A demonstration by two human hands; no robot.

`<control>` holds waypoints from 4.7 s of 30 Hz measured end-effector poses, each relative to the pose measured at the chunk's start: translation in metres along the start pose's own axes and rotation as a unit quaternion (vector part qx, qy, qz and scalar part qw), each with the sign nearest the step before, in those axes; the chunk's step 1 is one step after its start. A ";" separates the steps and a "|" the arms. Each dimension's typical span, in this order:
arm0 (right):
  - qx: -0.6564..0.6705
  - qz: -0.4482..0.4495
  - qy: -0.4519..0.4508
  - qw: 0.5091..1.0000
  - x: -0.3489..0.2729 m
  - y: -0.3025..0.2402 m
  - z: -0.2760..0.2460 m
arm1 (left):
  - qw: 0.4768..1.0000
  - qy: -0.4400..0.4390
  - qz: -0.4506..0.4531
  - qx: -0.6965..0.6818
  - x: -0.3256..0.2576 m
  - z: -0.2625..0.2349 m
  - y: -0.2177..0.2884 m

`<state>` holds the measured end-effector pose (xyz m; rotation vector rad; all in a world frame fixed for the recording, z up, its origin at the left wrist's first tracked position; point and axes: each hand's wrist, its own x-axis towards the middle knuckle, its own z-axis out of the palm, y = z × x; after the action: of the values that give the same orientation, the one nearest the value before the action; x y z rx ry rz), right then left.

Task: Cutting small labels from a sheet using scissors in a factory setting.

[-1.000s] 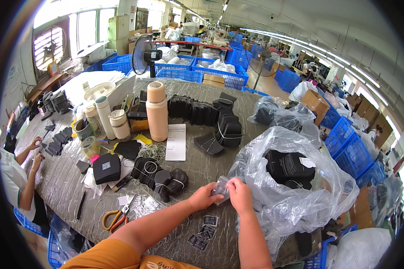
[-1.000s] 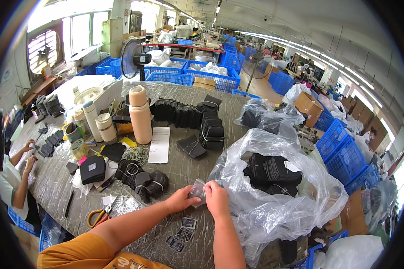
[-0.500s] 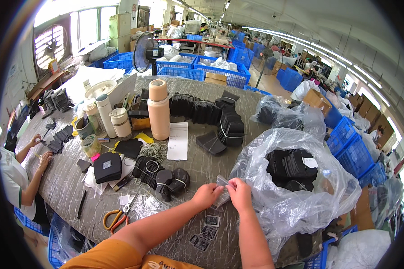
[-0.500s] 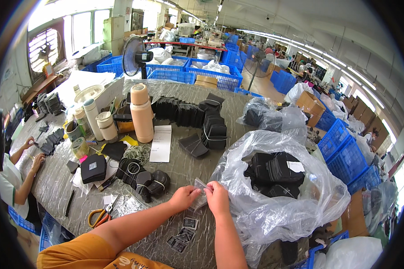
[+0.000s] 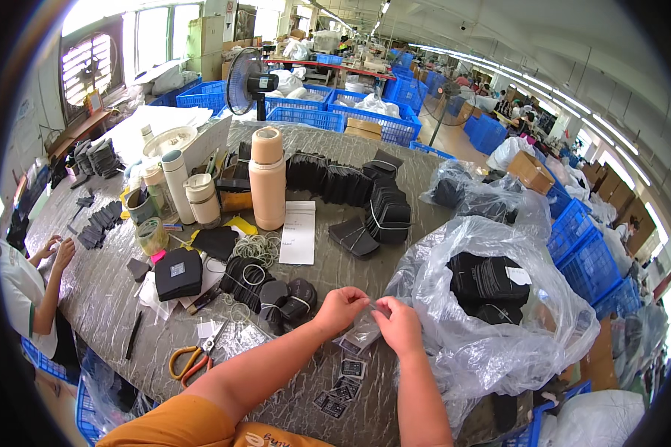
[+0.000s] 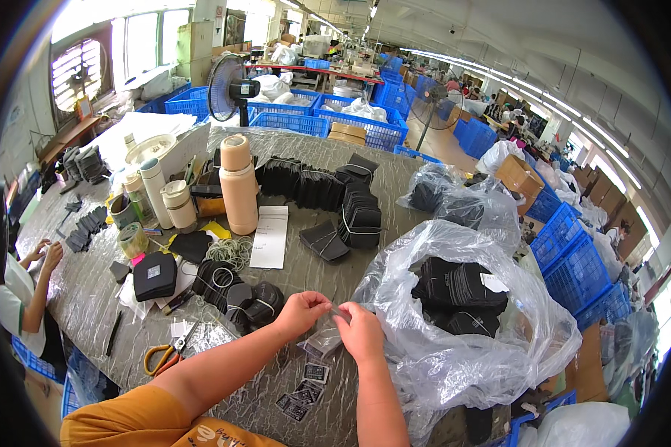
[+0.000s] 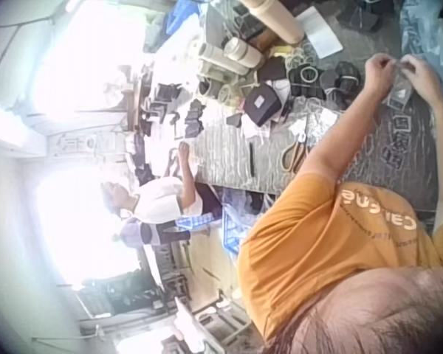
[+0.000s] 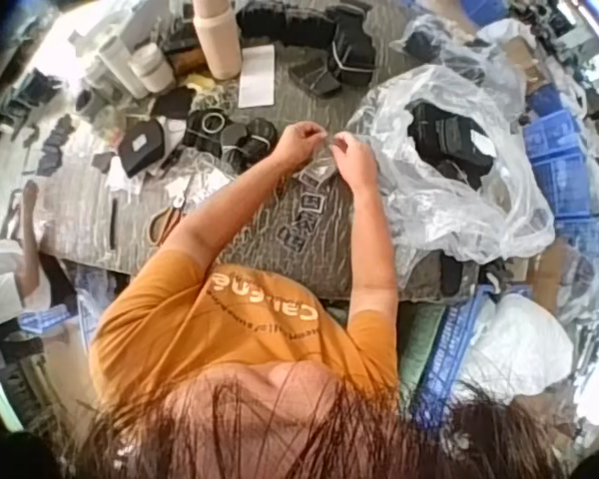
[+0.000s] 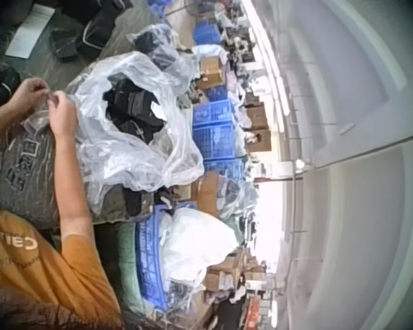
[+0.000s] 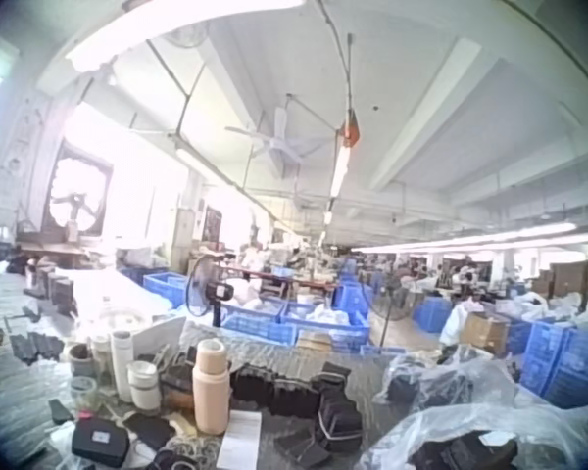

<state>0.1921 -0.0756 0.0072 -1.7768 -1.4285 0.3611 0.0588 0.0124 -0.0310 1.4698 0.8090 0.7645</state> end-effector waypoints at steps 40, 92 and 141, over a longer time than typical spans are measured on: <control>0.001 -0.053 0.012 0.998 0.004 0.009 0.006 | 0.997 0.000 0.040 0.065 -0.007 0.004 0.001; -0.086 -0.081 0.040 0.992 -0.001 0.013 0.000 | 0.997 -0.036 -0.013 -0.068 -0.005 0.010 -0.013; -0.108 0.094 -0.009 0.990 -0.163 -0.033 0.033 | 0.846 -0.265 0.042 0.460 -0.178 -0.029 0.009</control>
<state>0.0960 -0.2098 -0.0315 -2.0968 -1.3579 0.3304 -0.0604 -0.1225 -0.0199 2.4391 0.6934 -0.0630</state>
